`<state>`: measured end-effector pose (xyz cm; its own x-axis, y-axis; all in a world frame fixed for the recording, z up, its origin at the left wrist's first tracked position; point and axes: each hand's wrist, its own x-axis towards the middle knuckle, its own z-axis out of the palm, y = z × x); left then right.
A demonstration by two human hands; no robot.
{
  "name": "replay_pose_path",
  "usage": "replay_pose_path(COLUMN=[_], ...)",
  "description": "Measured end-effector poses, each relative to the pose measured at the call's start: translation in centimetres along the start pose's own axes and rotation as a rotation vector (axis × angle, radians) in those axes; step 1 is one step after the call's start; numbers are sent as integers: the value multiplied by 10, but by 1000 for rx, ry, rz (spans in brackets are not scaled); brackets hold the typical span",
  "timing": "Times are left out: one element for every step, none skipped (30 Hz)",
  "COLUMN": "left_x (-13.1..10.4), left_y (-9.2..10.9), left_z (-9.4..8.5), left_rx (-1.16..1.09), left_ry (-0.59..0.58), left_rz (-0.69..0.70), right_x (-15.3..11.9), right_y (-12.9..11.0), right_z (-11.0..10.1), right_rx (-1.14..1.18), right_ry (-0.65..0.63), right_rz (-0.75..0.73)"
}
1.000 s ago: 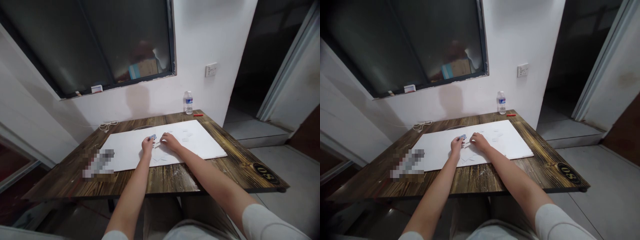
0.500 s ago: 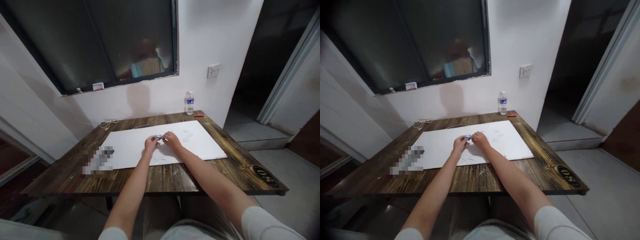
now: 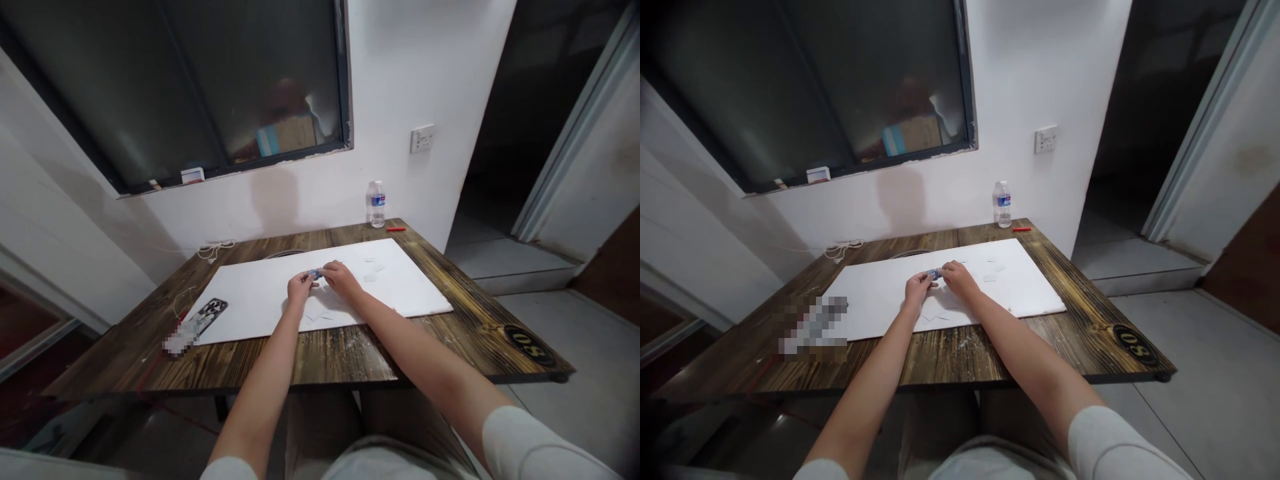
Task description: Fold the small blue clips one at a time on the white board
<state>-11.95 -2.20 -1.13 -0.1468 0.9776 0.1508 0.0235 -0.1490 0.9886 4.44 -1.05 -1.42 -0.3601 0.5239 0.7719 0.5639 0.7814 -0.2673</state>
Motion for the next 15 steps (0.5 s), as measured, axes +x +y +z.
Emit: replay_pose_path(left_x=[0,-1,-1,-1,-1,-2,-2,-2,-3,-3,-3,-3,-2,-2,-2], left_y=[0,1,2,2,3,4,5,5,6,6,6,6,6,6,6], left_z=[0,0,0,-1,-1,-2,-2,-3,-3,-3,-3,-3,-3,-3,-3], left_rx=[8,19,31,43,53,60,64,66,67,68,70,73,74,75,76], left_ry=[10,24,43,66,90,112,131,145,153,157,160,162,163,163,164], left_rz=[5,10,11,8,2,-5,-14,-21,-26,-30,-34,-38,-40,-44,-49], right_x=[0,0,-1,-2,-2,-3,-3,-4,-4,-4,-4,-4,-3,-3,-2], right_y=[0,0,0,0,0,0,0,0,0,0,-1,-2,-3,-5,-6], right_z=[0,0,0,0,0,-1,-1,-2,-3,-4,-5,-6,-7,-7,-7], right_rx=[7,11,13,11,7,-2,-17,-38,-60,-82,-102,-120,-136,-152,-169], right_ry=[-4,-6,-5,-7,-19,-47,-91,-145,-200,-251,-291,-321,-341,-355,-367], right_rz=[7,23,51,91,141,194,244,286,315,327,326,316,301,284,270])
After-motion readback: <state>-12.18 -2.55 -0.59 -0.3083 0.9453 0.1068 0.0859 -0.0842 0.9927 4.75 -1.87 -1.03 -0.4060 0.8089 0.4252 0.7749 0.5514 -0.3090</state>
